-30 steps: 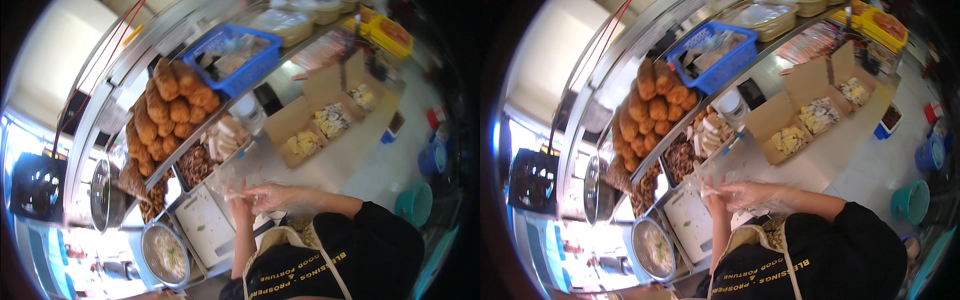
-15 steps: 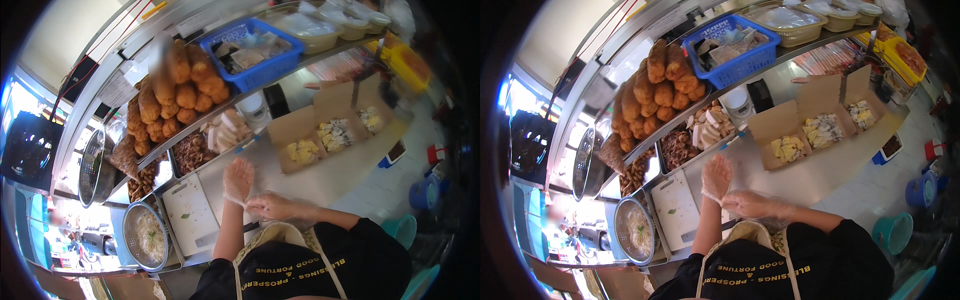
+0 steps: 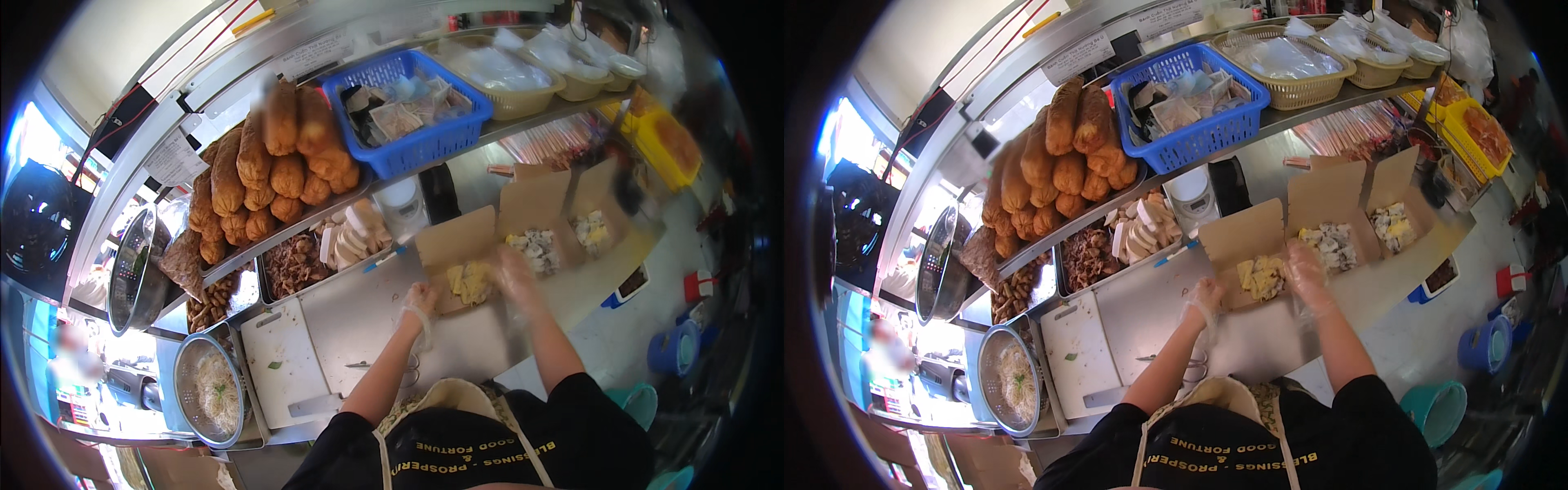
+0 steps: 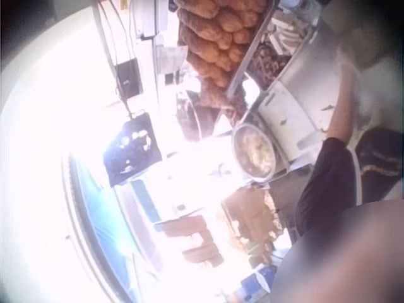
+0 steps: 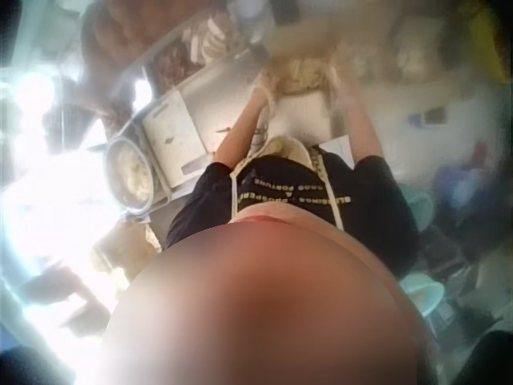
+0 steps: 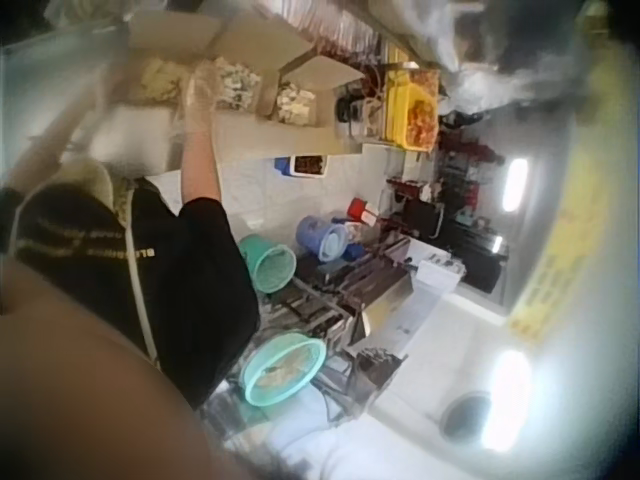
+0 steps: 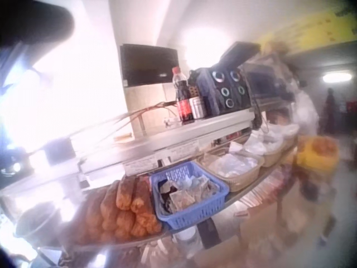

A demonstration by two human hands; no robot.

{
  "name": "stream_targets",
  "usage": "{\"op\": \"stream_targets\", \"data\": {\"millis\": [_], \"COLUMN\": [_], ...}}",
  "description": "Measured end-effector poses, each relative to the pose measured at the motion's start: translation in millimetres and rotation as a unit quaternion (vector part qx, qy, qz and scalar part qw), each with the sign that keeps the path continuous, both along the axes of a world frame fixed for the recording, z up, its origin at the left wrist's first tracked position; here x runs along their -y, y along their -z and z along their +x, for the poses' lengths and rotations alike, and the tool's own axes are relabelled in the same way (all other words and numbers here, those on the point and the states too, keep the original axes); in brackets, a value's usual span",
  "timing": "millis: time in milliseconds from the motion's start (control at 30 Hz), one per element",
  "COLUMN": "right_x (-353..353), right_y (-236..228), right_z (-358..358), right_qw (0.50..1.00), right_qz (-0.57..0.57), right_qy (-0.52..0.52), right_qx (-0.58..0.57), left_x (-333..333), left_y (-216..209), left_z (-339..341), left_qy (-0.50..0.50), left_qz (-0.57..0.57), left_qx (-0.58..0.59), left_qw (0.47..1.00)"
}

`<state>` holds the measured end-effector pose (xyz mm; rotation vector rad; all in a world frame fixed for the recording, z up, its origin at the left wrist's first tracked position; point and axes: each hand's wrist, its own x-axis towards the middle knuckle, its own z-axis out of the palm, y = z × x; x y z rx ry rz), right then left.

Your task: The person assembles multiple takeout orders by placing noodles, herbs, and various toppings into cardboard boxes. They use scissors to cut items and arrange them neatly before closing the boxes and placing them into plastic bags.

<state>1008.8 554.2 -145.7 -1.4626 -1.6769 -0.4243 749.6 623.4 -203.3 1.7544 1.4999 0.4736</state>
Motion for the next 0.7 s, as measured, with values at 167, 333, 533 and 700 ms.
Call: {"op": "stream_targets", "data": {"millis": [167,333,533,700], "right_x": [-2.5,-10.7,-18.6,-16.1], "right_y": [-1.1,-22.9,3.5,-5.7], "right_z": [-1.3,108.9,198.7,148.4], "right_qw": [0.928,0.926,0.899,0.883], "right_qz": [-0.326,-0.234,-0.282,-0.334], "right_qy": [-0.002,0.183,0.246,0.176], "right_qx": [-0.179,-0.232,-0.226,-0.278], "left_x": [11.4,21.3,32.1,30.4], "left_y": [-1.9,-19.2,-14.4,1.0], "left_z": [-32.3,-55.6,-46.4,-51.0], "left_qy": [0.0,-0.063,-0.046,-0.101], "left_qz": [-0.012,-0.186,-0.17,-0.17], "left_qx": [0.047,0.217,0.227,0.272], "left_qw": [0.999,0.956,0.958,0.942]}}
